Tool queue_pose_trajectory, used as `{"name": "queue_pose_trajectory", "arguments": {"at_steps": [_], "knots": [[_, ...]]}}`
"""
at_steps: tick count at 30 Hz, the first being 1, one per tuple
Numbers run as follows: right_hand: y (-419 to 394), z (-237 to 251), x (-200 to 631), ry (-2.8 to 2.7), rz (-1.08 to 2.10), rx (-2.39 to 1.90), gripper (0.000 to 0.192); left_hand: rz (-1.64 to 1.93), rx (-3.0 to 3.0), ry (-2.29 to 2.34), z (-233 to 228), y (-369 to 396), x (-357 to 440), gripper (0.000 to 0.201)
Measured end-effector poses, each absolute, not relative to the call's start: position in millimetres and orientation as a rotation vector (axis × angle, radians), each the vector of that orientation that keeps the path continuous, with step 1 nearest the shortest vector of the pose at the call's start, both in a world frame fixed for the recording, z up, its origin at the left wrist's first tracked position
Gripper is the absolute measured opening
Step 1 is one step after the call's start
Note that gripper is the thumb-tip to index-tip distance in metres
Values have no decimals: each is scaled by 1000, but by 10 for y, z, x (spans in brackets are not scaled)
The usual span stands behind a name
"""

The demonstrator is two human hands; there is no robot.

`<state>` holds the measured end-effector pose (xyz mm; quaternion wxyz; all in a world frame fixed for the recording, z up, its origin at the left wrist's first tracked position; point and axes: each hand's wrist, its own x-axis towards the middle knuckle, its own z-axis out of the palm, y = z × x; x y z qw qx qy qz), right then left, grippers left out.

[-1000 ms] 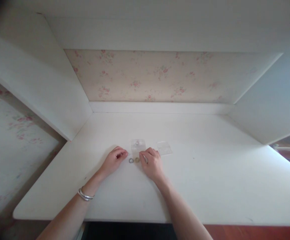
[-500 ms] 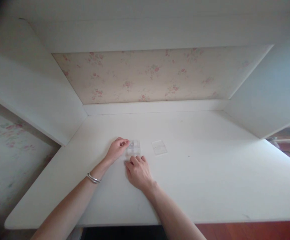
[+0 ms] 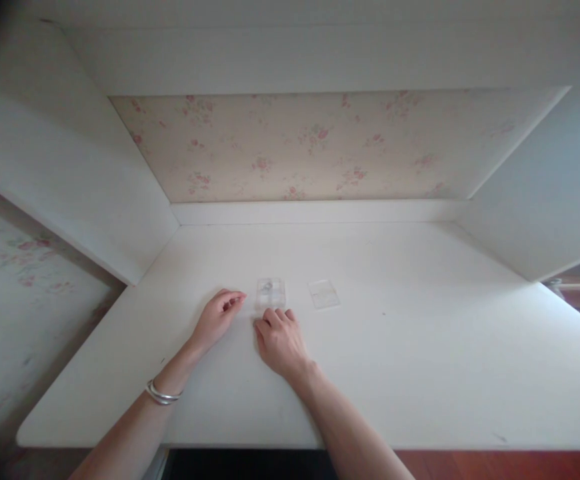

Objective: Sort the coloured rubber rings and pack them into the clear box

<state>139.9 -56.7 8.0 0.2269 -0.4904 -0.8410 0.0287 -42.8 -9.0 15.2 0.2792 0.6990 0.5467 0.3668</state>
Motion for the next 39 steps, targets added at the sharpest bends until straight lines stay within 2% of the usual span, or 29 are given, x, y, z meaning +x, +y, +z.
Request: {"name": "queue_pose_trajectory", "arguments": {"at_steps": [11, 24, 33, 39], "knots": [[-567, 64, 1397, -2213, 199, -1391, 17, 883, 1988, 1330, 157, -222, -496, 24], [-601, 97, 1369, -2267, 144, -1359, 20, 858, 2029, 1339, 161, -272, -483, 25], [-468, 43, 1459, -1819, 385, -1315, 23, 738, 2099, 1260, 178, -349, -434, 23], [-181, 113, 1554, -1771, 336, -1378, 24, 622, 2181, 1262, 124, -393, -395, 20]]}}
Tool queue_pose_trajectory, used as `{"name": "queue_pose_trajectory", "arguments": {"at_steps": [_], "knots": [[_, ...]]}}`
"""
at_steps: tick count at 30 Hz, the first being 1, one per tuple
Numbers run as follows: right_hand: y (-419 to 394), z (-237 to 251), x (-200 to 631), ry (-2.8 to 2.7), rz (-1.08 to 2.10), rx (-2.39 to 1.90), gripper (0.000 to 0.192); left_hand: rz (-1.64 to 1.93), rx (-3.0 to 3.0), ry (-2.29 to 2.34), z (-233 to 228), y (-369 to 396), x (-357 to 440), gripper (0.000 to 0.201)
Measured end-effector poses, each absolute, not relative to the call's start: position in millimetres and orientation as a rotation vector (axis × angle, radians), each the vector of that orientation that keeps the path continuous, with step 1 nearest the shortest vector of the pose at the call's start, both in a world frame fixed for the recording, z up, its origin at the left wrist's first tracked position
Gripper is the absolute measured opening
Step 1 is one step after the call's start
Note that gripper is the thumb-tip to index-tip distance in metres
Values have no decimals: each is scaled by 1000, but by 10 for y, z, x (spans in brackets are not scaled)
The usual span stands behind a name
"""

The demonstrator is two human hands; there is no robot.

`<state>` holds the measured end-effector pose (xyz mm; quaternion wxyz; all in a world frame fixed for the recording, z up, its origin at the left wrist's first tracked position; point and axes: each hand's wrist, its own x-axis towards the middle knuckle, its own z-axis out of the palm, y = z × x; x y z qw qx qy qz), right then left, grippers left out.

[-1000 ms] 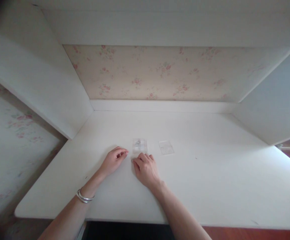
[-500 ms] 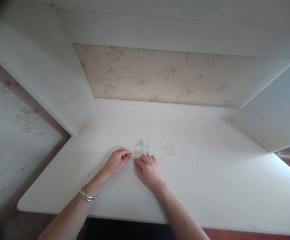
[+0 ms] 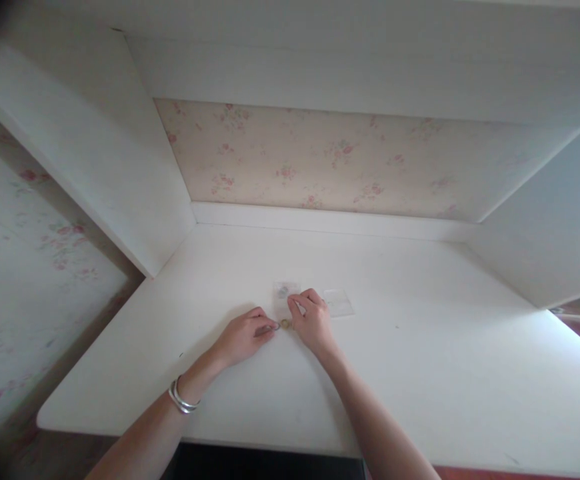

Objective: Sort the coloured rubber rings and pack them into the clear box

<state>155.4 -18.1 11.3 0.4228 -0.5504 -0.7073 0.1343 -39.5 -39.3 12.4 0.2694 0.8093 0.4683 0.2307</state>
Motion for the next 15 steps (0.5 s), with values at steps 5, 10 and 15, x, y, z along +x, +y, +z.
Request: {"name": "queue_pose_trajectory", "arguments": {"at_steps": [5, 10, 15], "knots": [[81, 134, 1542, -1843, 218, -1412, 22, 616, 2178, 1315, 109, -387, -385, 19], [245, 105, 1505, -1929, 175, -1455, 21, 622, 2185, 1307, 138, -398, -381, 20], [122, 58, 1530, -1802, 183, -1441, 26, 704, 2044, 1288, 112, -354, -374, 19]]}}
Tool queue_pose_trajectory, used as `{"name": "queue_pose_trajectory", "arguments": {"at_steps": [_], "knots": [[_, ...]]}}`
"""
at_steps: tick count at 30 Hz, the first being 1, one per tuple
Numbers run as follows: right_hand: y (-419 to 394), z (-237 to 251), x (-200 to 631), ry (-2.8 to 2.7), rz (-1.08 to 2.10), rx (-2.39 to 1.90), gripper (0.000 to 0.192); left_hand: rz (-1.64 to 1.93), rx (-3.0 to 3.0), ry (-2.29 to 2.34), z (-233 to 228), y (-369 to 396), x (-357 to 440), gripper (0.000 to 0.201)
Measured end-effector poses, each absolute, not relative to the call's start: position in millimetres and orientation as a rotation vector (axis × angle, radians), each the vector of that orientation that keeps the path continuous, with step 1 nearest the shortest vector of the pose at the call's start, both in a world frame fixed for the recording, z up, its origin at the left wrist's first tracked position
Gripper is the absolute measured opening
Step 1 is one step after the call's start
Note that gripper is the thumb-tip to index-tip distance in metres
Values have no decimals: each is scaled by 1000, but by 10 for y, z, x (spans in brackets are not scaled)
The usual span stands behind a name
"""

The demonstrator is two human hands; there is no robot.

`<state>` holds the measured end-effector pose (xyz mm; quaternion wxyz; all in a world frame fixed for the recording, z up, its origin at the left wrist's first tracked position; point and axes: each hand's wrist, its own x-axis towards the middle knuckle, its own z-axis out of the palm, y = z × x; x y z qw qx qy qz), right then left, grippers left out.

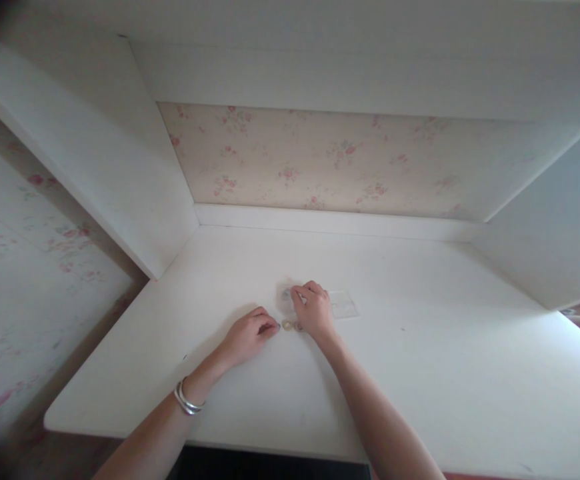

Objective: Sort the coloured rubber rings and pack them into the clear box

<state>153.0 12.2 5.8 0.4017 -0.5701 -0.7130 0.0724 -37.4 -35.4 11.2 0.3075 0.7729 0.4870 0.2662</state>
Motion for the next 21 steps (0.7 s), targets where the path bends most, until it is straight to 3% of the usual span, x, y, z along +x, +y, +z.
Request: {"name": "queue_pose_trajectory", "arguments": {"at_steps": [13, 21], "knots": [[-565, 164, 1370, -2298, 43, -1253, 17, 924, 1593, 1407, 229, -212, -425, 31], [-561, 116, 1372, -2311, 86, -1298, 18, 985, 1685, 1430, 372, 125, -116, 27]]}}
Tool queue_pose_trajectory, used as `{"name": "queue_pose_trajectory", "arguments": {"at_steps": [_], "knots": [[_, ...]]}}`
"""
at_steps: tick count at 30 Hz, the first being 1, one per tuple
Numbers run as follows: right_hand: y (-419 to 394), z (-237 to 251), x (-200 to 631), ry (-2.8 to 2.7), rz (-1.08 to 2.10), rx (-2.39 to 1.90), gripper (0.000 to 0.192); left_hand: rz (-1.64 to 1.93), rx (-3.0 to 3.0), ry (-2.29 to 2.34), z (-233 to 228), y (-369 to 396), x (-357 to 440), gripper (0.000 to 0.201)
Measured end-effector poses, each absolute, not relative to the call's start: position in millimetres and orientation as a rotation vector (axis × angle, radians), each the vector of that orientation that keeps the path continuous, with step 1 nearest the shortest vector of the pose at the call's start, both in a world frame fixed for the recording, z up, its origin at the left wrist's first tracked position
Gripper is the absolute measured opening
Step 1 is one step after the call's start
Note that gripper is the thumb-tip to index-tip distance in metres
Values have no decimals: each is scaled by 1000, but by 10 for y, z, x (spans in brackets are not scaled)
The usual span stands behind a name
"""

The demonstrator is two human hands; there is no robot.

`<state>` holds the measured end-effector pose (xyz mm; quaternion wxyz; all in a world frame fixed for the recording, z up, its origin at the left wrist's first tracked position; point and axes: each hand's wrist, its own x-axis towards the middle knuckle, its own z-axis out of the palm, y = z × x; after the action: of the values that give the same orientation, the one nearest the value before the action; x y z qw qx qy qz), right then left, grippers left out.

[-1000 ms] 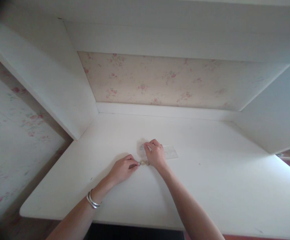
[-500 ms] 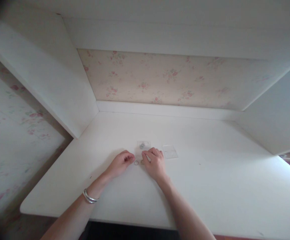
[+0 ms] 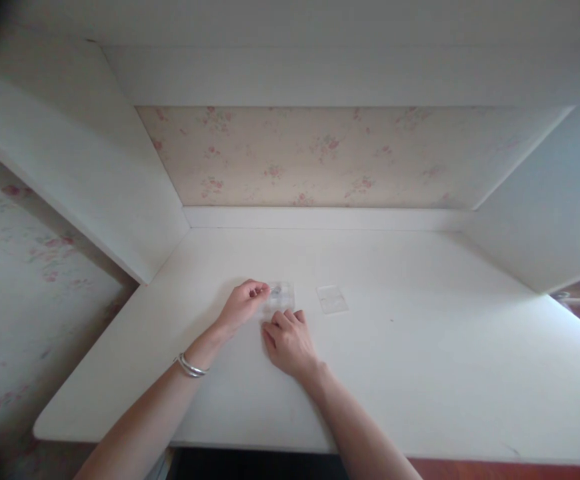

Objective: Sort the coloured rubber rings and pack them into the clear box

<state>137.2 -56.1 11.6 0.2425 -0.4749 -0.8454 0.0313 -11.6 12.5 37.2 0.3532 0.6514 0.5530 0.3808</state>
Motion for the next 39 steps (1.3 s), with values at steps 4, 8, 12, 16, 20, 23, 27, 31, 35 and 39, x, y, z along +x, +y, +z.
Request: {"name": "queue_pose_trajectory", "arguments": {"at_steps": [4, 8, 12, 16, 20, 23, 27, 31, 35, 39], "knots": [[-560, 99, 1371, -2309, 108, -1306, 18, 956, 1739, 1456, 318, 309, 0, 24], [-561, 117, 1356, -2322, 128, -1339, 19, 956, 1636, 1477, 245, 261, -39, 27], [-576, 151, 1317, -2368, 118, -1393, 16, 992, 1592, 1486, 230, 59, -212, 29], [-606, 164, 1282, -2423, 99, -1421, 16, 967, 1685, 1474, 223, -111, -377, 28], [-612, 165, 1295, -2434, 121, -1403, 16, 1010, 1765, 1410, 229, -179, -426, 25], [-537, 185, 1351, -2315, 182, -1413, 18, 1043, 1797, 1371, 249, -193, -412, 24], [-306, 232, 1452, -2088, 199, -1510, 19, 1011, 1867, 1332, 257, -231, -375, 21], [-45, 244, 1499, -2049, 154, -1567, 20, 916, 1943, 1260, 228, -303, -311, 19], [129, 229, 1469, -2098, 128, -1602, 19, 866, 1990, 1213, 191, -368, -242, 16], [186, 208, 1449, -2124, 109, -1604, 19, 838, 1982, 1166, 176, -390, -216, 15]]}}
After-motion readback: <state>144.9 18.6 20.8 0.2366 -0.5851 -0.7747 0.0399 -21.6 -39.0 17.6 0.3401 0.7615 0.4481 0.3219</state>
